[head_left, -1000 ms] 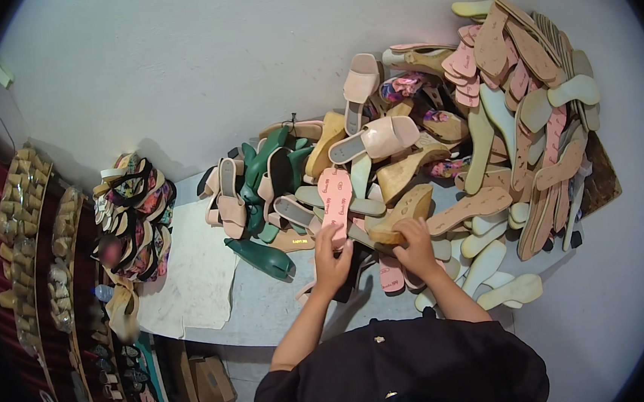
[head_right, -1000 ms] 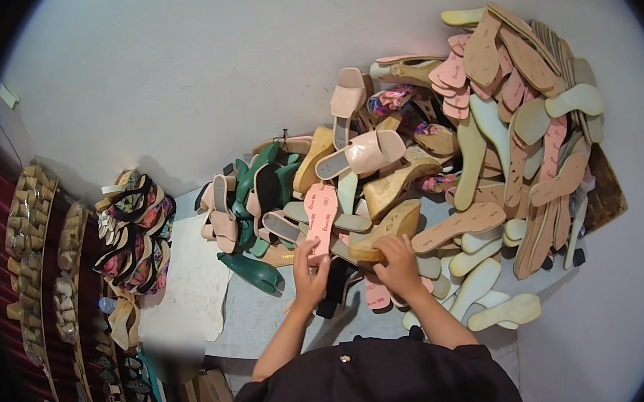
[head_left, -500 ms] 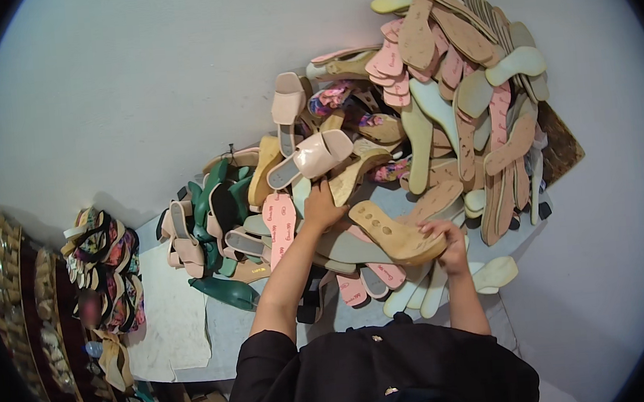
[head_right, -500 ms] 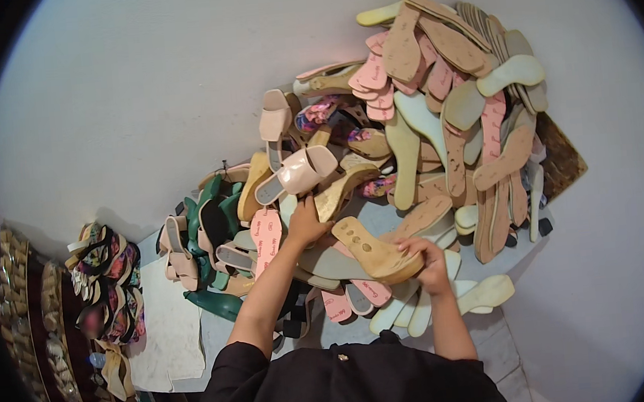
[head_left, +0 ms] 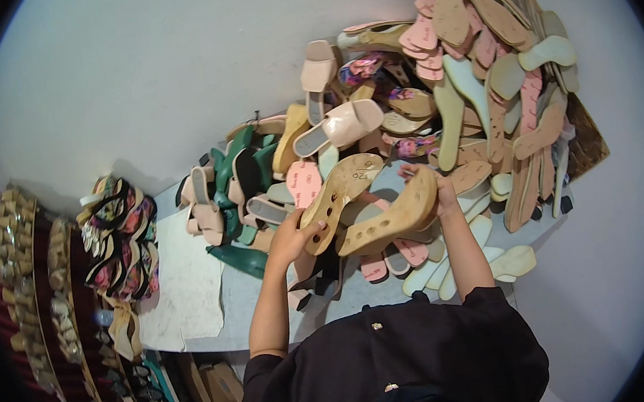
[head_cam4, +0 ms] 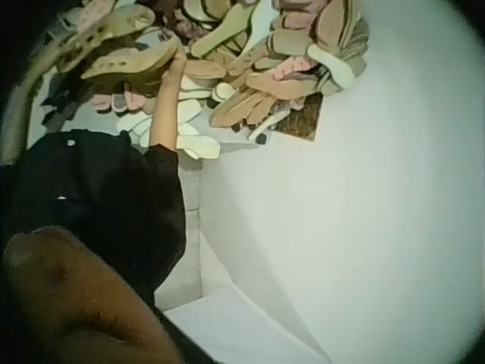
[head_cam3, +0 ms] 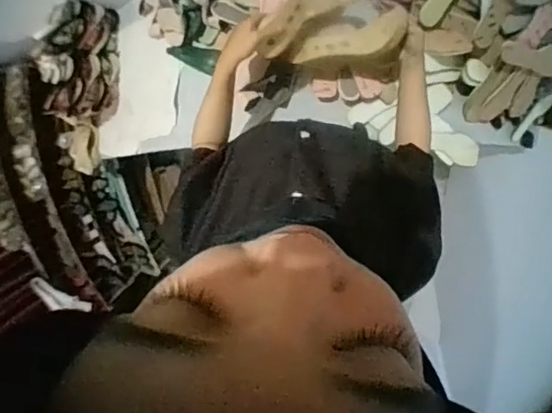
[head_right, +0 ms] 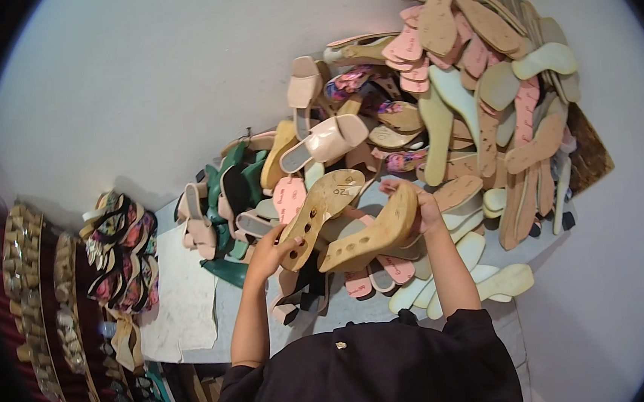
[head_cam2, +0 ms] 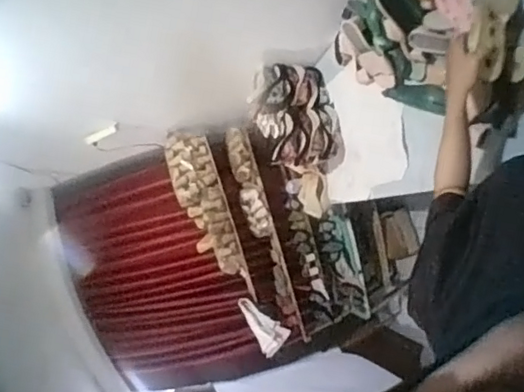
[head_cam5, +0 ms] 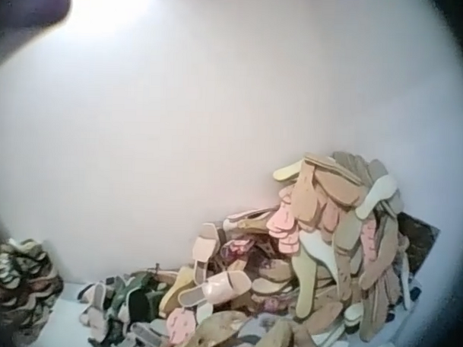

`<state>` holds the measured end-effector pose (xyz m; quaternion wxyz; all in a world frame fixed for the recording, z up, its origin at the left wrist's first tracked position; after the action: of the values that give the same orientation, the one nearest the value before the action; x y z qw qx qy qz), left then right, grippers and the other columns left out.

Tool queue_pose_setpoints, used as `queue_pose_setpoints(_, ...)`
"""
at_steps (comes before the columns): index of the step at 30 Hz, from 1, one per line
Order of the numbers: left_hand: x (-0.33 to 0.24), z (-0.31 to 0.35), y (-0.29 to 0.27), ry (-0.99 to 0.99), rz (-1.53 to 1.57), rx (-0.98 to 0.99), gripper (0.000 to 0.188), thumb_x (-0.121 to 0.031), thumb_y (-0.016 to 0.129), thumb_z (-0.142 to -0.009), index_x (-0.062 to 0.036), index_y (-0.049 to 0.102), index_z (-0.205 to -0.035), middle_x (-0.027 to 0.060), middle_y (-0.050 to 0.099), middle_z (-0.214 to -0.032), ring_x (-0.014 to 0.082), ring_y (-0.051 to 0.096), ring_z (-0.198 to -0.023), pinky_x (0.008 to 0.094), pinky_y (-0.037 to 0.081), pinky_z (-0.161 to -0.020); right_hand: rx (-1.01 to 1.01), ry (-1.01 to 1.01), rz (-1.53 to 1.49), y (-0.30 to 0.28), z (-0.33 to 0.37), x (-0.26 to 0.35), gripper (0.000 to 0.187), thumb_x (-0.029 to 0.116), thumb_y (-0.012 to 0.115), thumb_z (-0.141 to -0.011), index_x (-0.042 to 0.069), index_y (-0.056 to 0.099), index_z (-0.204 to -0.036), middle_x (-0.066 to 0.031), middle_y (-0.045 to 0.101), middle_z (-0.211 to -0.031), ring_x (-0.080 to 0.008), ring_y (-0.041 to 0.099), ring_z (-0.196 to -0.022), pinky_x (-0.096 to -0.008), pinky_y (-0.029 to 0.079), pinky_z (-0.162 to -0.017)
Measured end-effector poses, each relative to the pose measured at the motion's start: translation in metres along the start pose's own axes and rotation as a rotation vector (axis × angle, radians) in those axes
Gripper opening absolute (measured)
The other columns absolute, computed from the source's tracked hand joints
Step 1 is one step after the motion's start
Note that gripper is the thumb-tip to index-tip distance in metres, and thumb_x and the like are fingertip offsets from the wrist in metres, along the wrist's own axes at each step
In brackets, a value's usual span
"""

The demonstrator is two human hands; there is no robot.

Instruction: The recorder is picking up, inspecting, and sorting various shoes and shoe components from a large pile on a workbench.

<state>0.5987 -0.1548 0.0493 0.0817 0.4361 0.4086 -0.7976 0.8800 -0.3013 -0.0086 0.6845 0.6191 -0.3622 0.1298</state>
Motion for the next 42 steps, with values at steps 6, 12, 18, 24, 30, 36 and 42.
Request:
queue_pose_setpoints(6, 0.026, 0.046, -0.007, -0.02, 0.332, -0.163, 0.06, -0.035, 0.066, -0.072, 0.0062, 0.053, -0.114, 0.0177, 0.063, -0.1, 0.0225, 0.06, -0.091, 0.0302, 0.043, -0.083, -0.268, -0.138, -0.074, 0.002, -0.005, -0.025, 0.045, 0.028, 0.044, -0.09, 0.005, 0.043, -0.129, -0.008, 0.052, -0.123, -0.0191, 0.049, -0.113, -0.0321, 0.036, -0.098)
queue_pose_setpoints(12, 0.045, 0.052, 0.009, 0.061, 0.44, -0.27, 0.063, -0.032, 0.066, -0.072, 0.008, 0.05, -0.117, 0.0204, 0.06, -0.107, 0.0235, 0.059, -0.096, 0.0302, 0.042, -0.085, -0.663, -0.271, 0.468, 0.005, 0.022, -0.019, 0.042, 0.022, 0.055, -0.087, 0.002, 0.046, -0.123, -0.008, 0.056, -0.11, -0.017, 0.053, -0.099, -0.0288, 0.041, -0.089)
queue_pose_setpoints(18, 0.058, 0.081, -0.007, 0.13, 0.523, -0.386, 0.06, -0.028, 0.065, -0.073, 0.0059, 0.047, -0.12, 0.0192, 0.057, -0.113, 0.0218, 0.057, -0.099, 0.0308, 0.044, -0.084, -0.568, -0.491, 0.268, 0.062, 0.03, 0.008, 0.03, 0.01, 0.054, -0.086, 0.001, 0.049, -0.114, -0.0067, 0.057, -0.102, -0.013, 0.055, -0.09, -0.0256, 0.045, -0.079)
queue_pose_setpoints(24, 0.086, 0.149, -0.033, 0.123, 0.837, -0.472, 0.053, -0.027, 0.06, -0.079, 0.0061, 0.048, -0.118, 0.0136, 0.049, -0.115, 0.0242, 0.05, -0.105, 0.0309, 0.037, -0.092, -0.271, -0.362, 0.192, 0.166, 0.026, -0.014, 0.031, 0.013, 0.049, -0.088, 0.002, 0.048, -0.117, -0.0088, 0.058, -0.105, -0.0196, 0.058, -0.095, -0.032, 0.048, -0.084)
queue_pose_setpoints(30, 0.172, 0.223, -0.056, -0.037, 0.667, -0.605, 0.046, -0.029, 0.055, -0.082, 0.0056, 0.054, -0.112, 0.0144, 0.046, -0.114, 0.0248, 0.042, -0.113, 0.0309, 0.029, -0.099, -0.057, 0.013, 0.137, 0.24, 0.025, -0.127, 0.035, 0.008, 0.05, -0.087, 0.0, 0.047, -0.121, -0.0083, 0.057, -0.111, -0.0175, 0.056, -0.1, -0.03, 0.046, -0.086)
queue_pose_setpoints(36, 0.286, 0.3, -0.088, -0.289, 0.619, -0.778, 0.056, -0.042, 0.06, -0.077, 0.0031, 0.058, -0.111, 0.0163, 0.044, -0.125, 0.0264, 0.038, -0.121, 0.032, 0.027, -0.101, 0.003, 0.211, 0.237, 0.291, 0.034, -0.271, 0.031, 0.009, 0.055, -0.086, 0.001, 0.051, -0.115, -0.0058, 0.059, -0.102, -0.0143, 0.057, -0.092, -0.0265, 0.046, -0.08)
queue_pose_setpoints(42, 0.369, 0.378, -0.145, -0.507, 0.456, -0.861, 0.046, -0.033, 0.063, -0.077, 0.0044, 0.063, -0.102, 0.0153, 0.047, -0.119, 0.0238, 0.039, -0.117, 0.0314, 0.031, -0.097, 0.009, 0.273, 0.386, 0.347, 0.045, -0.411, 0.03, 0.01, 0.067, -0.08, 0.002, 0.054, -0.106, -0.0029, 0.059, -0.09, -0.01, 0.055, -0.08, -0.0229, 0.044, -0.072)
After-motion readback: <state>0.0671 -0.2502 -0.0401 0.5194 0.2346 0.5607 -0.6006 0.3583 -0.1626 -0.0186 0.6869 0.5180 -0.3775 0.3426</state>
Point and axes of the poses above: each hand's wrist, its own z-axis away from the middle knuckle, its own y-axis out of the palm, x = y × z, the point moved 7 cm from there along -z, towards the middle knuckle
